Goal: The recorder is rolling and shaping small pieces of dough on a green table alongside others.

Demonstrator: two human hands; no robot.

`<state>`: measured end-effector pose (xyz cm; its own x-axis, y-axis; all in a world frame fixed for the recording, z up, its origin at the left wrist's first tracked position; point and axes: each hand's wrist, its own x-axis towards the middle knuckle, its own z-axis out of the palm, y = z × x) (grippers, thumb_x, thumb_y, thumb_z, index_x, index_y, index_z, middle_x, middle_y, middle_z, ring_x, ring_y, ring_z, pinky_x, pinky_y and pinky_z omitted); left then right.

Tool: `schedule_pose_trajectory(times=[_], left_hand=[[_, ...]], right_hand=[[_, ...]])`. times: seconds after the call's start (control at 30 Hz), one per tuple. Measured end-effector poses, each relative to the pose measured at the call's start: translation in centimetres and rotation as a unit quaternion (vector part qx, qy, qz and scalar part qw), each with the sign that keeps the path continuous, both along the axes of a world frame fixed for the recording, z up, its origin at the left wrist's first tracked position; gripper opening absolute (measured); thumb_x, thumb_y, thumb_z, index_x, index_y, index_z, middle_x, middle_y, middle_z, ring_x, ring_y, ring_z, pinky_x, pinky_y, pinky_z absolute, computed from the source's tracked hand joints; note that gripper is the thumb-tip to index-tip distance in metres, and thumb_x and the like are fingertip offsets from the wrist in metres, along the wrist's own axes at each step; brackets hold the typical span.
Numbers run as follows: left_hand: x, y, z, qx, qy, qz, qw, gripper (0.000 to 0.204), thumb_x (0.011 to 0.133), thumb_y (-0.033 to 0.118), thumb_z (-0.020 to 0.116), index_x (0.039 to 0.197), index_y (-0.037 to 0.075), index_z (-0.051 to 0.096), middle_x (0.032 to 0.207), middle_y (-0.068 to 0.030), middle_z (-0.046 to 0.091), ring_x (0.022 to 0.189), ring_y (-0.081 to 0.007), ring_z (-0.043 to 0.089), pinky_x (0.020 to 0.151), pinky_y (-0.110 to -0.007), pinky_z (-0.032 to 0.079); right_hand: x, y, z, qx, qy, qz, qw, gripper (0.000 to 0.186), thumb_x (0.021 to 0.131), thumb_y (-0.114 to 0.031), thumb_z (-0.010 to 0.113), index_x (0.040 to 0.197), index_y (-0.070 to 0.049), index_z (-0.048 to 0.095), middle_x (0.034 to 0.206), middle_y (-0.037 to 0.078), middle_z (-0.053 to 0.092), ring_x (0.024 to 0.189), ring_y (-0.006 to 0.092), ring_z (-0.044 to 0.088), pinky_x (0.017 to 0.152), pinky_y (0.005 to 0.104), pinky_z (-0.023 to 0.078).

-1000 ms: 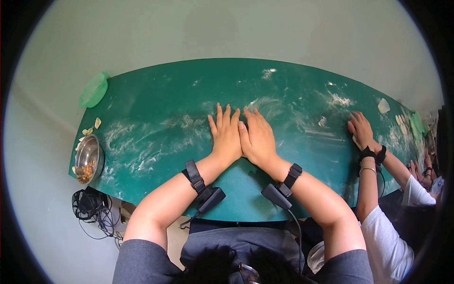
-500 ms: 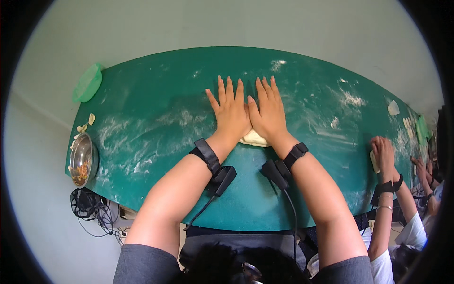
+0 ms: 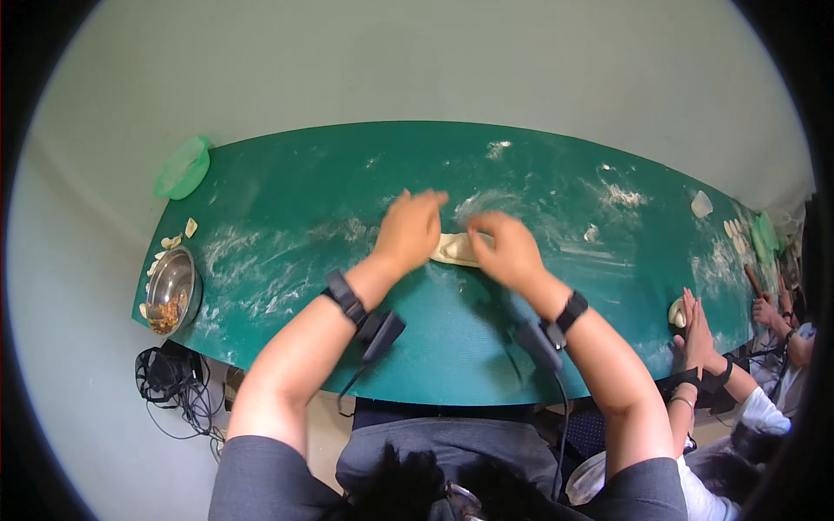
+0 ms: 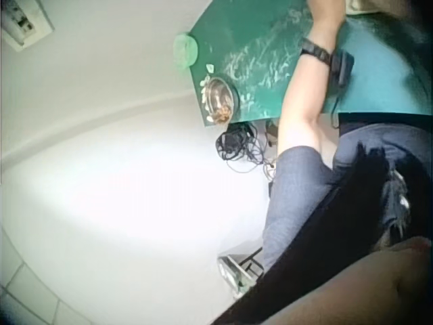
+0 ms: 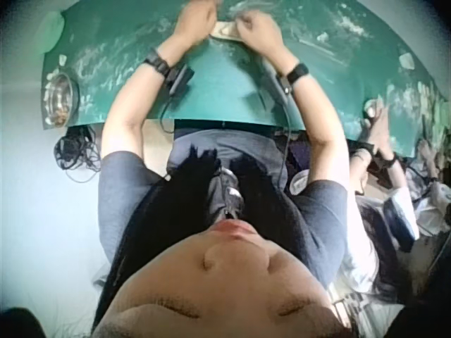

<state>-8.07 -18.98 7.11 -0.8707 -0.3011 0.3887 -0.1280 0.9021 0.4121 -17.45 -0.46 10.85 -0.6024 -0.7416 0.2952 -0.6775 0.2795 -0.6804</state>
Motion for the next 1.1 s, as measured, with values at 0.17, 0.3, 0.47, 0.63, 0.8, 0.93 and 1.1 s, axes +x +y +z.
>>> schedule_pose_trajectory(times=[0.17, 0.3, 0.47, 0.63, 0.8, 0.93, 1.1], left_hand=[[4.4, 5.4, -2.4, 0.015, -0.091, -0.179, 0.980, 0.070, 0.098, 0.016, 0.047, 0.159, -0.004, 0.019, 0.165, -0.0267, 0.020, 0.152, -0.0388, 0.027, 0.123, -0.053, 0.023], [3.2, 5.8, -3.0, -0.016, -0.043, -0.124, 0.991, 0.068, 0.097, 0.020, 0.046, 0.156, -0.007, 0.025, 0.164, -0.0278, 0.020, 0.153, -0.0388, 0.025, 0.123, -0.055, 0.021], [-1.9, 4.7, -3.3, -0.041, -0.026, -0.021, 0.999, 0.060, 0.104, 0.030, 0.038, 0.152, -0.005, 0.036, 0.161, -0.0252, 0.032, 0.152, -0.0368, 0.028, 0.123, -0.054, 0.021], [-5.2, 3.4, -3.6, -0.043, -0.097, 0.065, 0.992, 0.058, 0.106, 0.038, 0.037, 0.151, 0.002, 0.046, 0.162, -0.0218, 0.034, 0.154, -0.0382, 0.020, 0.124, -0.055, 0.015], [-7.9, 2.1, -5.5, -0.007, -0.033, 0.111, 0.993, 0.058, 0.105, 0.039, 0.036, 0.152, 0.006, 0.045, 0.162, -0.0241, 0.032, 0.155, -0.0396, 0.015, 0.124, -0.059, 0.006], [-9.2, 1.0, -5.6, -0.024, -0.024, 0.120, 0.992, 0.059, 0.105, 0.039, 0.035, 0.155, 0.007, 0.041, 0.162, -0.0263, 0.030, 0.156, -0.0411, 0.010, 0.121, -0.064, -0.002], [-10.9, -0.5, -5.6, -0.055, -0.040, 0.135, 0.988, 0.062, 0.104, 0.039, 0.035, 0.158, 0.008, 0.035, 0.164, -0.0279, 0.023, 0.157, -0.0429, 0.001, 0.118, -0.068, -0.009]], right_hand=[[2.6, 4.1, -5.1, 0.121, 0.189, 0.091, 0.970, 0.060, 0.099, -0.025, 0.051, 0.151, 0.004, 0.039, 0.153, 0.025, 0.044, 0.141, 0.0394, 0.045, 0.118, 0.0493, 0.034], [2.4, 2.6, -5.9, 0.098, 0.192, 0.062, 0.975, 0.064, 0.104, -0.033, 0.042, 0.153, 0.006, 0.034, 0.160, 0.024, 0.035, 0.150, 0.0340, 0.033, 0.124, 0.0508, 0.020], [-0.9, -0.4, -4.6, 0.136, 0.100, 0.045, 0.985, 0.078, 0.105, -0.054, 0.030, 0.156, 0.006, 0.029, 0.163, 0.025, 0.029, 0.154, 0.0344, 0.025, 0.126, 0.0493, 0.016], [-3.9, -3.3, -4.9, 0.152, 0.026, 0.035, 0.987, 0.096, 0.100, -0.070, 0.026, 0.157, 0.007, 0.026, 0.164, 0.026, 0.026, 0.156, 0.0360, 0.016, 0.127, 0.0480, 0.010], [-6.2, -5.4, -7.0, 0.146, 0.095, -0.013, 0.985, 0.095, 0.100, -0.070, 0.026, 0.158, 0.005, 0.025, 0.164, 0.026, 0.025, 0.156, 0.0363, 0.016, 0.127, 0.0477, 0.011], [-8.1, -6.7, -7.3, 0.147, 0.083, -0.015, 0.986, 0.089, 0.101, -0.067, 0.023, 0.160, 0.000, 0.025, 0.164, 0.025, 0.026, 0.156, 0.0359, 0.016, 0.127, 0.0470, 0.011], [-10.0, -8.0, -7.7, 0.161, 0.104, -0.034, 0.981, 0.083, 0.102, -0.066, 0.019, 0.162, -0.008, 0.024, 0.166, 0.024, 0.020, 0.157, 0.0363, 0.009, 0.127, 0.0455, 0.008]])
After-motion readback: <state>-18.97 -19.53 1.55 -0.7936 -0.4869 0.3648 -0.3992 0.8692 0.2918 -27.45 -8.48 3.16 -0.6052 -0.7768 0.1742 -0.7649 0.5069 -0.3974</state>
